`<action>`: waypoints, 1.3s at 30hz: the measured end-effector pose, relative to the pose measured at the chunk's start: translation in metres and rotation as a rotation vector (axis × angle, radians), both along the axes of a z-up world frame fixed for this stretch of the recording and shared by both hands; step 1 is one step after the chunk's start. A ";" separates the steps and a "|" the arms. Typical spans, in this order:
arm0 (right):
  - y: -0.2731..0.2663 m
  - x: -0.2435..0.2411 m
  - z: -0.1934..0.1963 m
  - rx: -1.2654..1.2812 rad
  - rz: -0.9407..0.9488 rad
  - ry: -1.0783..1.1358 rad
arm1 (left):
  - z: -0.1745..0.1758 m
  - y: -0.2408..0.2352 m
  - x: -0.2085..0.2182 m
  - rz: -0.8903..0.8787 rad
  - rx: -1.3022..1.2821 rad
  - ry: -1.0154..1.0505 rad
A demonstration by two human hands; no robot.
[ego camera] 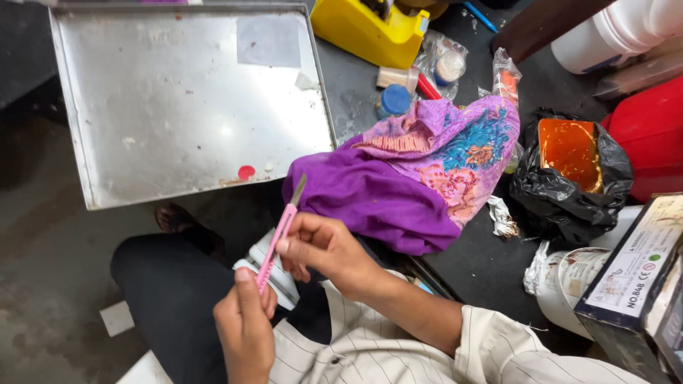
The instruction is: The person cleans a red-handled peeler with a purple cloth, then wipes a pink disposable razor with the same cloth. They test the razor on their palm, handle a small card, and finally wipe a metal tray with the cloth.
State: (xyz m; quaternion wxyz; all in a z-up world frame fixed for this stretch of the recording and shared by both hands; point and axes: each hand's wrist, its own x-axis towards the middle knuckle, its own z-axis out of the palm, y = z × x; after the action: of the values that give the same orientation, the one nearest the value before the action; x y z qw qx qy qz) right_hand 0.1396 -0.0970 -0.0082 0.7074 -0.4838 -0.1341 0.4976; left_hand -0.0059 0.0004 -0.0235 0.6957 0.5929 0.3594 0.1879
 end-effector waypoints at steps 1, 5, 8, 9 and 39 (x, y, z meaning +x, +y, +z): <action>0.000 0.000 0.000 0.020 0.026 0.002 | -0.001 -0.001 0.002 -0.005 -0.001 -0.019; -0.002 -0.001 -0.001 0.056 0.055 -0.044 | 0.001 -0.006 0.007 0.049 -0.022 -0.084; 0.001 -0.007 -0.001 0.113 0.090 0.007 | 0.006 -0.011 0.014 0.132 -0.036 -0.094; 0.002 -0.010 0.000 0.129 0.099 0.012 | 0.010 -0.012 0.017 0.130 -0.030 -0.056; -0.036 0.078 0.008 -0.038 -0.399 -0.142 | -0.097 0.075 0.056 0.050 -0.108 0.043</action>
State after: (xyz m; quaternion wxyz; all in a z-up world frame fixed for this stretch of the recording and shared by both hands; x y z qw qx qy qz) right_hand 0.2180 -0.1329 -0.0003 0.7713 -0.5480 -0.0759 0.3147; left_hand 0.0506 0.0752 -0.1209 0.7139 0.5494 0.3984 0.1728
